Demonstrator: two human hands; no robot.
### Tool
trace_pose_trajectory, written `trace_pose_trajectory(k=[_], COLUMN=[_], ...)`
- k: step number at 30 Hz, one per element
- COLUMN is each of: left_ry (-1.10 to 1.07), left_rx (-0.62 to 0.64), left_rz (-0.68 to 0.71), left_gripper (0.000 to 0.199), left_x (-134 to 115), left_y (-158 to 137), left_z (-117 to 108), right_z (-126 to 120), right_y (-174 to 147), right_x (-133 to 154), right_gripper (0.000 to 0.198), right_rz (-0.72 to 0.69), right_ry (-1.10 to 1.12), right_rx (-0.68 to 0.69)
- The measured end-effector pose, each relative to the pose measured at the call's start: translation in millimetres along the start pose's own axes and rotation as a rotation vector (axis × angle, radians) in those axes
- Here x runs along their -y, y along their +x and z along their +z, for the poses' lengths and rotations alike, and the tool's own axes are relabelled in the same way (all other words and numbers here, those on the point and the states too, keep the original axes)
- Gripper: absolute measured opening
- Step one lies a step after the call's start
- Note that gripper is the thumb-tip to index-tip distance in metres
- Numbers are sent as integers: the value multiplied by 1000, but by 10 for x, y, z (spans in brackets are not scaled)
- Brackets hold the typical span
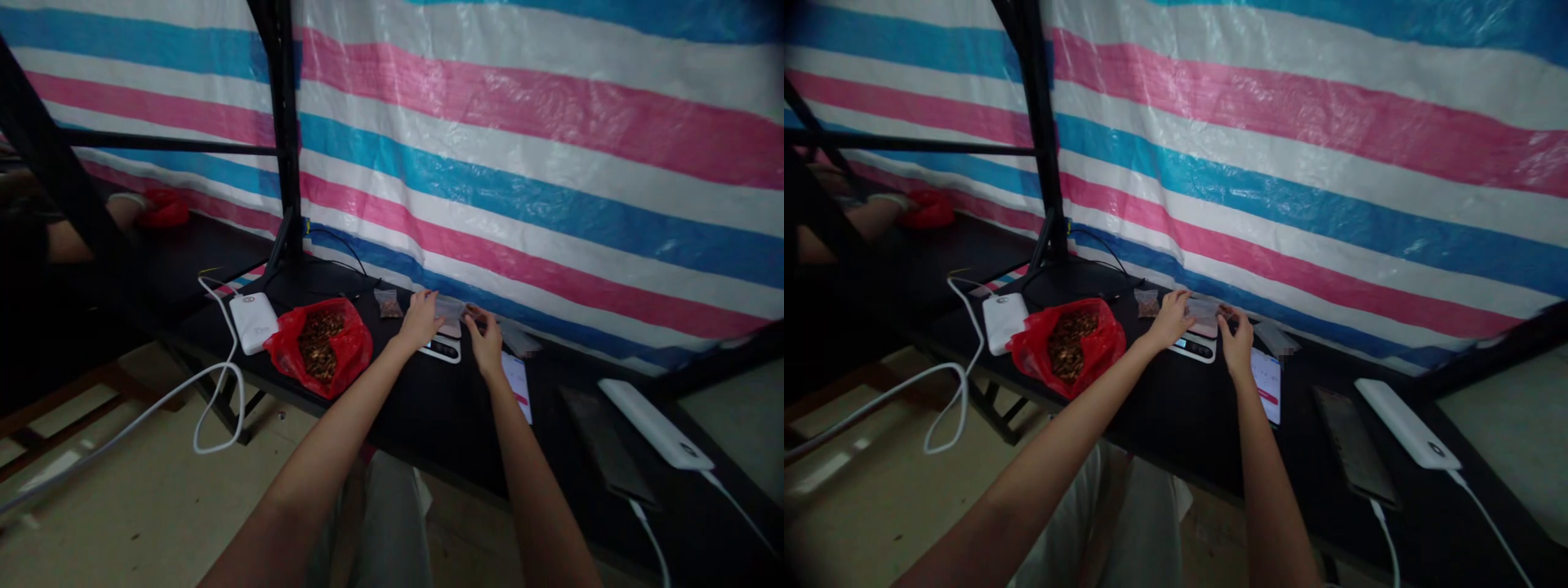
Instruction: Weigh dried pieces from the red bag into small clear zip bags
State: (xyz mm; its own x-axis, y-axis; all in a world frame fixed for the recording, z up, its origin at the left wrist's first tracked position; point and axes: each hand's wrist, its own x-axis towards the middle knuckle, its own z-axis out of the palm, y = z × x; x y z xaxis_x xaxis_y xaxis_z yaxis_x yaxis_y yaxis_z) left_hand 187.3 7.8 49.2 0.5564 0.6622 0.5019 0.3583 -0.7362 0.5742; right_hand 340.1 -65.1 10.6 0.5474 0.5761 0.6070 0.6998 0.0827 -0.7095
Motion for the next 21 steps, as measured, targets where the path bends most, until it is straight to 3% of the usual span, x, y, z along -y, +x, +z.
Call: trace_pose_trajectory(k=[4,8,17,21], left_ry=[67,170,72,15], left_rx=[262,371,403,304], left_rz=[77,115,118,153], left_gripper=[67,84,54,47], left_x=[130,240,252,250], left_y=[475,644,819,781], left_z=[251,503,556,615], right_z=[-46,-4,51,47], right_y=[-37,-49,14,-26], right_x=[-135,-79,-153,-147], right_gripper=[44,42,41,40], right_rz=[113,81,18,13], right_ry=[36,-20,-72,-101], right_rx=[-122,-149,-155,-122])
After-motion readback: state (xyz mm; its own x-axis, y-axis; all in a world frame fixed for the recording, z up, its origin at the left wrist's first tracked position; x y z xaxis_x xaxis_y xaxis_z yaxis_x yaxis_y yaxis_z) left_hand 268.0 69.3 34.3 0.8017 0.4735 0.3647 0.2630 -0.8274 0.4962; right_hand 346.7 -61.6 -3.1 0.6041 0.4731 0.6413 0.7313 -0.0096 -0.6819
